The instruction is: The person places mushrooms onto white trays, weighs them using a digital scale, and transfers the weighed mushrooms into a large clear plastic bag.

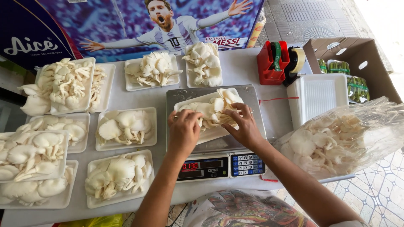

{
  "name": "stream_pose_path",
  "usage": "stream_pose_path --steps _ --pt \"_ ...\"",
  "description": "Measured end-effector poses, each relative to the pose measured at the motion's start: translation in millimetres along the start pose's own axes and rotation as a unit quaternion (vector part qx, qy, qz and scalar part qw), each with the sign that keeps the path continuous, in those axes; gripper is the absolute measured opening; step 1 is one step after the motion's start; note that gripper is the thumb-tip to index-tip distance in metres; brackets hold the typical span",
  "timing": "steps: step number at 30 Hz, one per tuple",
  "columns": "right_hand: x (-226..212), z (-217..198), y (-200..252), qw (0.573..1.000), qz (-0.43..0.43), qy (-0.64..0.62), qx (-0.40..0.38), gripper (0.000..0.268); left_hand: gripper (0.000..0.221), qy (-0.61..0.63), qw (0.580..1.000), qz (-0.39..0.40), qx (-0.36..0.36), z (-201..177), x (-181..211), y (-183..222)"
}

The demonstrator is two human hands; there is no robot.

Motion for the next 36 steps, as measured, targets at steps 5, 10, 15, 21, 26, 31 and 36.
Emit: stream_pose_path --steps 5,10,15,21,26,31,36 --pt "-13.7 2.5 -0.6 0.994 0.097 -0.052 0.023 0.079 0.025 0.008 0.996 -0.070 0.060 -11.1 -14.7 7.2" --pt "-16.1 -2.3 1.3 0.980 0.194 -0.040 -0.018 0.094 0.055 0.003 0.945 -0.316 -0.088 -12.1 -24.0 26.0" --pt "-9.2 9.0 2.9 0.982 0.183 -0.041 -0.036 0.080 0.051 0.003 0.953 -0.294 -0.076 8.4 -28.5 34.0" --pt "-5.0 8.2 3.1 0.983 0.166 -0.076 -0.018 0.079 0.051 0.030 0.959 -0.263 -0.102 -3.3 -7.6 25.2" --pt "-2.1 5.2 1.4 0.985 0.160 -0.049 -0.025 0.083 0.062 0.023 0.962 -0.232 -0.143 2.0 -10.8 26.9" --pt "-4.5 6.7 -1.2 0.979 0.172 -0.093 -0.052 0.078 0.048 0.028 0.977 -0.183 -0.105 6.2 -14.8 33.7" --pt "-2.1 6.5 3.0 0.983 0.158 -0.066 -0.063 0.078 0.046 0.007 0.983 -0.158 -0.094 12.8 -16.8 38.6"
Point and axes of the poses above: each hand's wrist, its own y-axis away from the middle knuckle, its own z-axis out of the palm, x = y × z, the point moved 1 cm from there along -y, towards the middle knuckle, and after that the axes turned 15 degrees about x, right-handed, at the moved point
